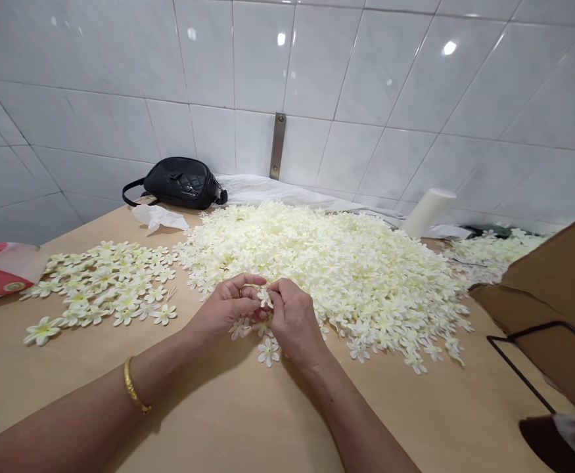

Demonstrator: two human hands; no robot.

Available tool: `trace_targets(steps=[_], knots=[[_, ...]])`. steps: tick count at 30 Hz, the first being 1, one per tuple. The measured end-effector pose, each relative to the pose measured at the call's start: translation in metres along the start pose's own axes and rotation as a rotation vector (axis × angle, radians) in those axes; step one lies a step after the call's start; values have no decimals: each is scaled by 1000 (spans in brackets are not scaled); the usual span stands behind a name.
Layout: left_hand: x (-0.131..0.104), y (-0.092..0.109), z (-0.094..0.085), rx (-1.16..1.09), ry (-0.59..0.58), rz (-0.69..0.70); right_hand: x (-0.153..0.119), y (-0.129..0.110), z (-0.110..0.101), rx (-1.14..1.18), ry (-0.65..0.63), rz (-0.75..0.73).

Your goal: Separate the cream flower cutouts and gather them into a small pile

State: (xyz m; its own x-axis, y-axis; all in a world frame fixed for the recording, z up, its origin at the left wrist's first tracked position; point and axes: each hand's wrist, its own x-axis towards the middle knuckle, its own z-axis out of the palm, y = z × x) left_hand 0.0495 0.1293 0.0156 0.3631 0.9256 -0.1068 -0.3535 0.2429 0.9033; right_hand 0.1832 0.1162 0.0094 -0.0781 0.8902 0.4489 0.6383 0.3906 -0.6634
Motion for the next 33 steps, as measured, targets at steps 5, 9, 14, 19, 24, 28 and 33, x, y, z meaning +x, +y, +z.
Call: trace_targets(steps=[5, 9, 14, 19, 24, 28, 33], knots=[[2, 1, -2, 33, 52, 19, 0, -2, 1, 22, 33, 70], [2, 1, -2, 16, 73, 31, 5, -3, -9, 108, 129, 163], [7, -5, -5, -31, 127, 33, 24, 13, -42, 140, 338, 231], [8, -7, -8, -27, 136, 79, 24, 14, -49, 133, 302, 206], [7, -9, -7, -36, 131, 75, 3, -12, -20, 76, 135, -94], [8, -13, -8, -49, 87, 81, -4, -18, -4, 63, 14, -199], [9, -16, -12, -42, 39, 92, -6, -11, 3, 75, 33, -131]])
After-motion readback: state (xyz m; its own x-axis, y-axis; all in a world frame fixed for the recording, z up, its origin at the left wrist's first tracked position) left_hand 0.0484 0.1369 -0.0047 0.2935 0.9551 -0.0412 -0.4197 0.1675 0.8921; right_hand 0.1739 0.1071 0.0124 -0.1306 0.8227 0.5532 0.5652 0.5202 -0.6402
